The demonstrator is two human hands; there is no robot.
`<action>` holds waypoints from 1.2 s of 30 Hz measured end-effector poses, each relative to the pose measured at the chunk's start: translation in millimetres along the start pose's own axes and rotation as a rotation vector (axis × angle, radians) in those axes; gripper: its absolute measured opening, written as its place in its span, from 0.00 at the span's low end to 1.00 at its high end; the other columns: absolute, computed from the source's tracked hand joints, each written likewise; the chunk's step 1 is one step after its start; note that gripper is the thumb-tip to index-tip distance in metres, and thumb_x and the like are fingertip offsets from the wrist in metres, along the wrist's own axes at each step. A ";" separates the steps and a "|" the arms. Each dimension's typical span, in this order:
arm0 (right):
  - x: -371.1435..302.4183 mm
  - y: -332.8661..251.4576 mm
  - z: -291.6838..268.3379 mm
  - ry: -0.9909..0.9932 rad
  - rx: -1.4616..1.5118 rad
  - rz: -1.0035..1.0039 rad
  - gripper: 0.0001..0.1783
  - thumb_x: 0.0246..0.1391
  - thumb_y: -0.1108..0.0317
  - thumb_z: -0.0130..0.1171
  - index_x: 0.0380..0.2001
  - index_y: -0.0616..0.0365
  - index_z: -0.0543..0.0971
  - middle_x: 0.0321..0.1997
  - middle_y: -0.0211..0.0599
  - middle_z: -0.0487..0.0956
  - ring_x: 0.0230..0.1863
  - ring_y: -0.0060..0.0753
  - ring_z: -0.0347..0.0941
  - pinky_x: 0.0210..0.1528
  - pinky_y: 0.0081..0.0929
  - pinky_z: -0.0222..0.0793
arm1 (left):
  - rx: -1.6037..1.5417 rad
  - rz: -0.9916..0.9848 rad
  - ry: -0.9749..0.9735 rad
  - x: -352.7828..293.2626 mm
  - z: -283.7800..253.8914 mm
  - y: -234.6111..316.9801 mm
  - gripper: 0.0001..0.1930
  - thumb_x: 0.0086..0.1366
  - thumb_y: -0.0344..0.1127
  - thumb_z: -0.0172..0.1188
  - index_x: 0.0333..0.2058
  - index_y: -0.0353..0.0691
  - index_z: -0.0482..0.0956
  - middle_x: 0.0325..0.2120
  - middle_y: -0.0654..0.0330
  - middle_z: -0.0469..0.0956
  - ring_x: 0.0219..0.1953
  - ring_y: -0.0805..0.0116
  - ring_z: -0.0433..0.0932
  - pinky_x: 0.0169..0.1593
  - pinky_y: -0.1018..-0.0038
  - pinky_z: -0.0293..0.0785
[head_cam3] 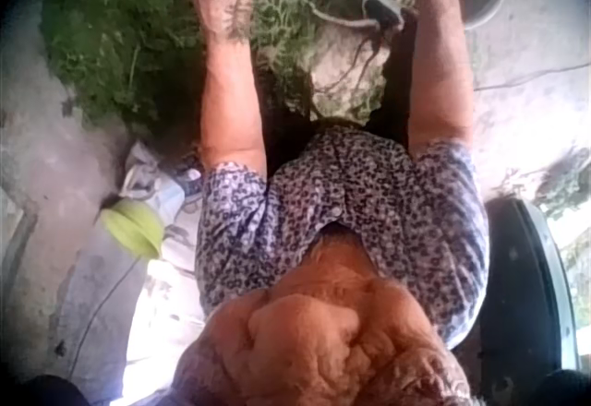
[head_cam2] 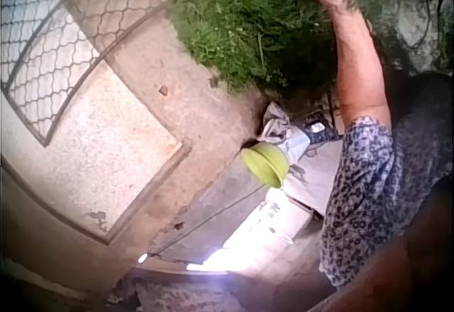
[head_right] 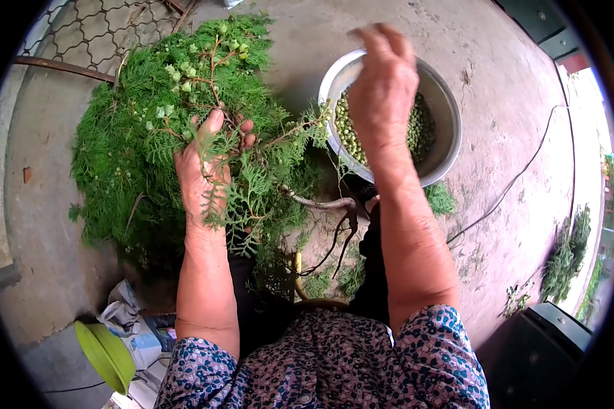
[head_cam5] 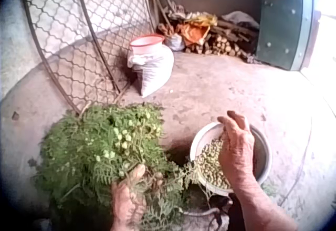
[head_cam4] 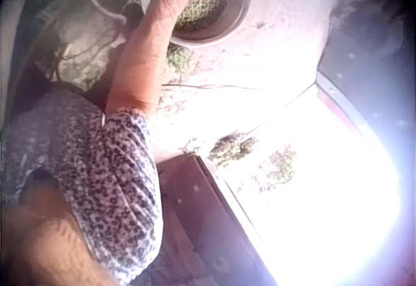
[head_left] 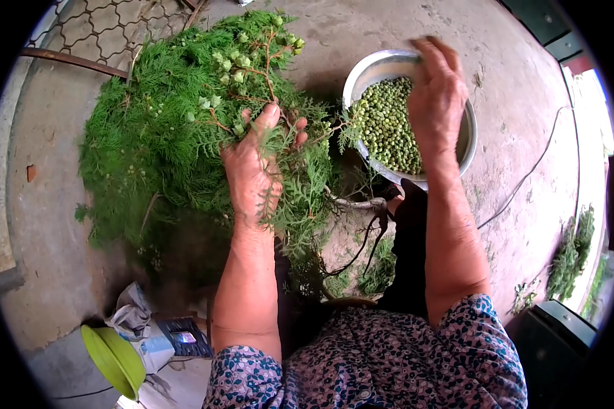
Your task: The person picks small green pods from a pile of leafy branches by hand and places the pods into a metal bowl.
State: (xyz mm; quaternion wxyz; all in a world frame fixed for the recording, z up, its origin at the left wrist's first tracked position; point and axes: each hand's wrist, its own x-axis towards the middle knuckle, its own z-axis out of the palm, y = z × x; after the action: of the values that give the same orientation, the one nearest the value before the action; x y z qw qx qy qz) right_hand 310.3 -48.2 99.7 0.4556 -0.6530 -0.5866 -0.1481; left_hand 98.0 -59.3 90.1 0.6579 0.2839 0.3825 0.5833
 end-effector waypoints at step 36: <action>-19.3 -67.7 4.8 -0.733 1.135 0.729 0.17 0.47 0.57 0.60 0.35 0.60 0.78 0.30 0.28 0.78 0.37 0.20 0.69 0.47 0.23 0.60 | 0.387 -0.010 0.008 -9.8 8.1 -1.9 0.16 0.55 0.46 0.55 0.17 0.41 0.69 0.11 0.67 0.62 0.14 0.76 0.60 0.20 0.79 0.55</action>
State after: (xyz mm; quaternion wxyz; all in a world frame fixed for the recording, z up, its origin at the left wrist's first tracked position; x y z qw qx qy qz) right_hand 242.5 -63.6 111.6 0.5174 -0.4785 -0.4339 0.5613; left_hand 105.6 -68.7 94.7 0.5926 0.4008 0.4914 0.4967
